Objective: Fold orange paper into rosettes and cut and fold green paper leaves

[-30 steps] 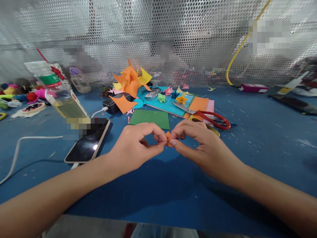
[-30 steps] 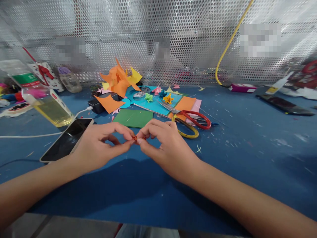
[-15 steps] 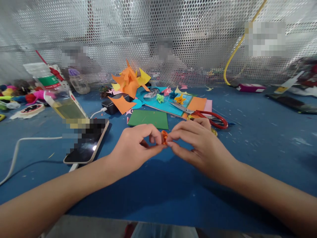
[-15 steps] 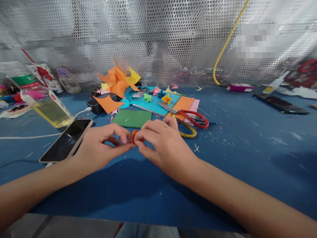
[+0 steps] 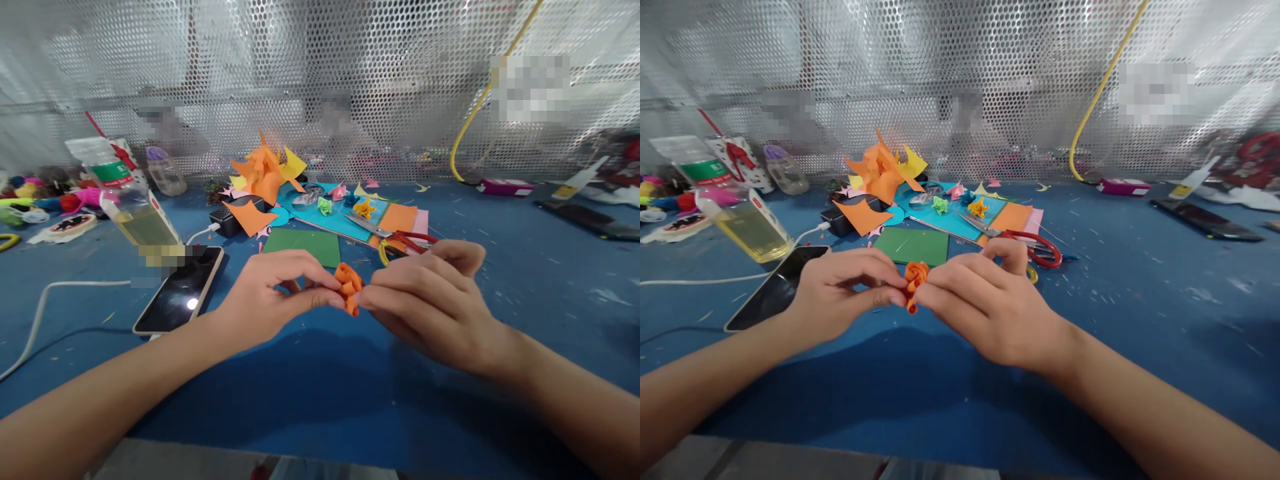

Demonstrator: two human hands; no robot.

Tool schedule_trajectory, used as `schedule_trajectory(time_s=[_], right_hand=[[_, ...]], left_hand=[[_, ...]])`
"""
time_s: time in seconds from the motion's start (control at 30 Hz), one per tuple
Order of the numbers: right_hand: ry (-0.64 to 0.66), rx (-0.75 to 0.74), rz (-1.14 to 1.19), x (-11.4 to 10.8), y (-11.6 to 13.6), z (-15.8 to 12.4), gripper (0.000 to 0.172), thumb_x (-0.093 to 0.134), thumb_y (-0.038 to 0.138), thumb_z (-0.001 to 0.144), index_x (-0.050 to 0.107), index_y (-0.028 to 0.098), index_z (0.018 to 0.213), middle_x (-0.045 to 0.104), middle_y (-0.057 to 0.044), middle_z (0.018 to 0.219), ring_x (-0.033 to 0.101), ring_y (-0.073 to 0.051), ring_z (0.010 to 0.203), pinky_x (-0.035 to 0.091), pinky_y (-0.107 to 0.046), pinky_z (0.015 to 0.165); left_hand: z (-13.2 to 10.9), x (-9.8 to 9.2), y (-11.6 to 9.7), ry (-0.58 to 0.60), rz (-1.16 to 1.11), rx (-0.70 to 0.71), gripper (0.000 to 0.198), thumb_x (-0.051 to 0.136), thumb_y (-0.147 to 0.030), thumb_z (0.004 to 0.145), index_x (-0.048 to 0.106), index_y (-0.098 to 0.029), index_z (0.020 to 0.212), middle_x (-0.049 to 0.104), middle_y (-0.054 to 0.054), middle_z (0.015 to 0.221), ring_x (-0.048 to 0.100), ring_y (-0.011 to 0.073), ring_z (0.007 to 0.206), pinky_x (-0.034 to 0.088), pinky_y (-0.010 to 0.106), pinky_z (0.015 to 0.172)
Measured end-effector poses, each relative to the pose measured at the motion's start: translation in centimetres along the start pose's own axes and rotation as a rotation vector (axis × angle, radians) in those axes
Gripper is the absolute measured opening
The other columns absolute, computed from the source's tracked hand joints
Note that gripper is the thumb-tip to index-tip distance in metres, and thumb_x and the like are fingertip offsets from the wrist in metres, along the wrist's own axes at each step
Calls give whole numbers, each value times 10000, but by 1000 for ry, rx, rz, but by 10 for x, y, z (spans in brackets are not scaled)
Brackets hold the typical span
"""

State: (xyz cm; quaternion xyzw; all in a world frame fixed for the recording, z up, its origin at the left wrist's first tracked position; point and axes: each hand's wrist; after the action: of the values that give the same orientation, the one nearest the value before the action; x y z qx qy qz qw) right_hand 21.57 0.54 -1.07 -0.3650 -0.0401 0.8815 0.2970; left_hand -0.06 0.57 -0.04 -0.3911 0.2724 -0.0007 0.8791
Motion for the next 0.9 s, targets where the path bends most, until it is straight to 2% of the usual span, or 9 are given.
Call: schedule_trajectory(time_s=[0.07,0.17,0.27,0.33,0.4,0.6,0.73,0.9], right_hand=[[-6,-60,-12,-4,1,2,167,454,114,893,574,229,908,696,30,786,608,-125,733,348,-330,674],[-33,-155,-21,-8,4,9,258,374,93,920,598,206,859,693,40,722,605,-98,706,362,-307,641],[-53,-194,1,-8,8,14,341,313,94,943,606,202,805,686,52,688,596,-75,689,374,-286,634],[-53,-187,13,-6,10,14,375,290,104,955,598,211,770,685,63,678,593,-69,690,376,-280,650],[-44,-184,15,-5,10,14,371,281,104,961,594,205,788,688,63,682,591,-70,699,370,-282,664],[-34,-150,-9,-4,6,10,226,397,98,927,590,181,846,693,34,709,585,-94,734,353,-297,712],[-20,-118,-13,-3,5,8,188,413,102,919,567,188,854,713,18,796,608,-109,790,351,-311,746],[-38,-96,-43,-2,6,5,163,437,109,908,566,200,871,724,8,812,623,-121,795,357,-313,743]], left_hand=[[1,-1,-2,62,-2,-39,54,668,-215,753,702,-177,770,667,25,731,611,103,637,485,185,529],[3,-3,-3,135,-59,-185,75,696,-236,721,705,-173,762,665,29,730,611,112,624,475,188,506],[4,-6,0,289,-152,-308,103,727,-234,681,684,-160,739,664,21,727,597,108,624,466,188,515],[6,-8,1,378,-165,-336,119,731,-242,675,670,-151,721,661,18,735,587,102,632,460,187,531],[7,-10,1,397,-136,-338,132,720,-261,687,668,-146,727,656,21,753,585,102,648,451,184,530],[3,-8,-2,217,-2,-202,71,661,-206,733,671,-155,782,674,19,742,610,100,650,473,162,514],[-4,-2,1,80,58,-71,242,646,-139,732,645,-187,969,702,11,812,644,93,659,512,151,540],[-6,3,0,-47,138,42,243,619,-85,742,638,-192,960,718,4,879,669,90,715,537,155,645]])
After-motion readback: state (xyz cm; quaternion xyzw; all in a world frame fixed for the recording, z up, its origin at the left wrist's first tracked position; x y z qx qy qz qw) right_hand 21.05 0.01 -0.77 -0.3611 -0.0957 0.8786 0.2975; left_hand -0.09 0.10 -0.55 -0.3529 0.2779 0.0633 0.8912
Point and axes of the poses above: each hand's wrist, its own z-axis towards the middle knuckle, its own x-axis out of the palm, y = z × x
